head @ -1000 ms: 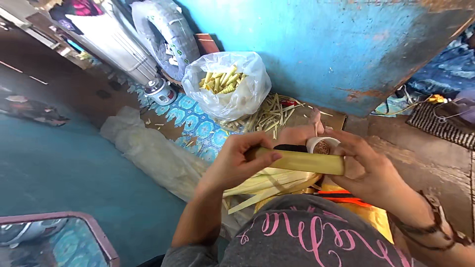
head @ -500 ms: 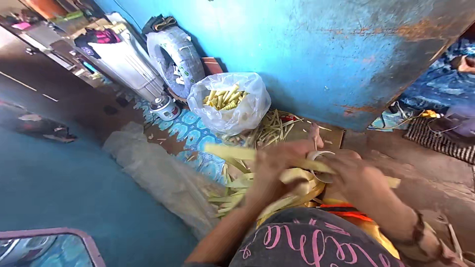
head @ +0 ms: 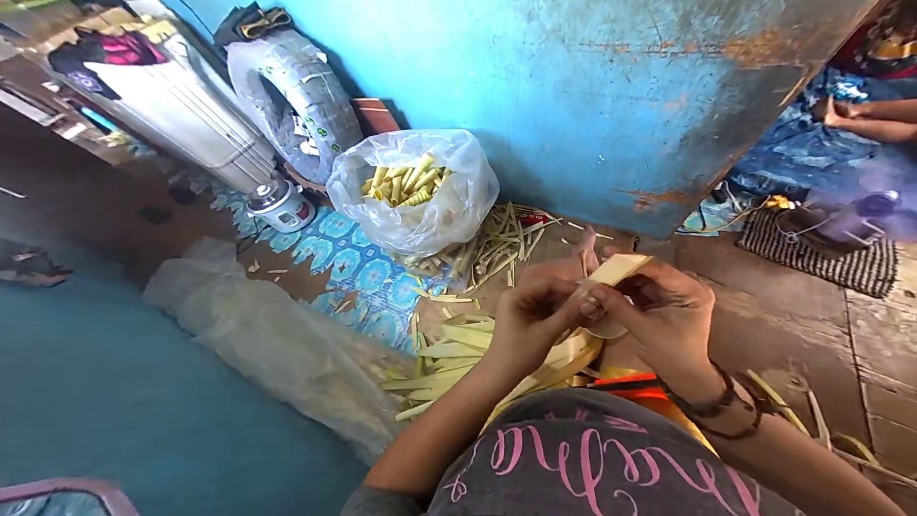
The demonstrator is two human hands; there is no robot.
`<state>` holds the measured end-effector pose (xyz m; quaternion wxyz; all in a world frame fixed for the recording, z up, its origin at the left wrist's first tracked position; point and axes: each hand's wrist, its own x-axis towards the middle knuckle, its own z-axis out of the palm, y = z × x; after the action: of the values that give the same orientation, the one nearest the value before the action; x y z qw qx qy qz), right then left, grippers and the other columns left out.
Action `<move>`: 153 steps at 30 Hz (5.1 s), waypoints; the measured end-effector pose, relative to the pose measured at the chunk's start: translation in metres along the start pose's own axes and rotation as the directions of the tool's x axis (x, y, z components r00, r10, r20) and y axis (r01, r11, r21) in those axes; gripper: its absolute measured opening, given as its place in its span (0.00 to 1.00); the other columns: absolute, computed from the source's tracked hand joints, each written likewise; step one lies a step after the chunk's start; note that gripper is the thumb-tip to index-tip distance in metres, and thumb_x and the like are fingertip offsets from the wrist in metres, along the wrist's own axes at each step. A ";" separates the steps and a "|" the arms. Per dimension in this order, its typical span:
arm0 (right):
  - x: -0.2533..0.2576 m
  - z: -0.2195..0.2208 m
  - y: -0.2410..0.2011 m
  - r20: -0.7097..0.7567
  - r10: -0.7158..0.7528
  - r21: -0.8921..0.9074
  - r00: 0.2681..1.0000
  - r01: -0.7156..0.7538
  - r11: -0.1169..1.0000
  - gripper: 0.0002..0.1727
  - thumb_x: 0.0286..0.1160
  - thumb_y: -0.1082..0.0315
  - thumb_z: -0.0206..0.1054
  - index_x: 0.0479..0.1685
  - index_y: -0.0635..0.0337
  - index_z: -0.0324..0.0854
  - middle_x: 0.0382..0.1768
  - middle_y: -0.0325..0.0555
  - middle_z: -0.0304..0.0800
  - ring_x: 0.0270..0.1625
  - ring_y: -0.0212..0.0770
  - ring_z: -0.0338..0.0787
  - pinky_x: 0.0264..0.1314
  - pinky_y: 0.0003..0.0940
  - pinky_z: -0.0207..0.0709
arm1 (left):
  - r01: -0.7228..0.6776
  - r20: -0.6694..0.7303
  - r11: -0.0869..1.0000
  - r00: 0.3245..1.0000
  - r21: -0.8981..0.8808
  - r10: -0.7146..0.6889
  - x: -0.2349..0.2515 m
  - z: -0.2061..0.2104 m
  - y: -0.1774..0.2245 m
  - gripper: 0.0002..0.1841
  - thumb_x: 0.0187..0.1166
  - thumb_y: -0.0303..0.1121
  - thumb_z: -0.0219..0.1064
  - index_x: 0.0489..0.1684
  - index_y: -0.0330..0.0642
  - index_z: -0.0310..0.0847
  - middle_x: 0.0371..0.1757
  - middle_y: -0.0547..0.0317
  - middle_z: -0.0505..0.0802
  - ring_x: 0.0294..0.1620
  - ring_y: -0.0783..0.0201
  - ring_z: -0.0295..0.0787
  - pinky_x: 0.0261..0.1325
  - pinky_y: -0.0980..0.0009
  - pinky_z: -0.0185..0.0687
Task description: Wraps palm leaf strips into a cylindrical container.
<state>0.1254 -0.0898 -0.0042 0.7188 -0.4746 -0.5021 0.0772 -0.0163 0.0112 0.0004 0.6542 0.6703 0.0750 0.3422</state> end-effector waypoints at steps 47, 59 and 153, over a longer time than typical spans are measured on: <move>0.000 0.006 0.014 0.123 0.468 0.130 0.875 -0.482 0.867 0.07 0.83 0.74 0.63 0.46 0.56 0.86 0.37 0.40 0.95 0.36 0.37 0.96 0.46 0.35 0.94 | -0.226 -0.057 0.785 0.947 0.577 0.315 -0.004 -0.009 -0.010 0.08 0.76 0.22 0.71 0.48 0.34 0.91 0.42 0.55 0.87 0.41 0.69 0.85 0.45 0.75 0.86; 0.000 0.010 0.016 0.066 0.046 -0.291 0.997 -0.025 0.956 0.05 0.78 0.74 0.69 0.46 0.64 0.85 0.39 0.38 0.93 0.38 0.26 0.93 0.44 0.23 0.91 | 0.117 -0.154 0.953 0.985 0.279 -0.076 0.007 -0.022 -0.021 0.06 0.82 0.27 0.69 0.40 0.33 0.89 0.32 0.58 0.95 0.30 0.69 0.94 0.39 0.68 0.95; -0.033 -0.028 -0.008 0.349 0.714 0.248 0.607 -0.794 0.555 0.22 0.95 0.64 0.41 0.66 0.60 0.80 0.34 0.37 0.92 0.25 0.25 0.87 0.27 0.19 0.82 | 0.174 0.185 0.874 0.941 0.453 -0.284 -0.007 -0.017 0.021 0.09 0.72 0.27 0.76 0.46 0.35 0.88 0.40 0.64 0.93 0.41 0.79 0.88 0.51 0.79 0.85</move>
<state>0.1289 -0.1305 -0.0214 0.6353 -0.4850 -0.2953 0.5234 -0.0388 0.0189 0.0160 0.5303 0.8214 0.1465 0.1508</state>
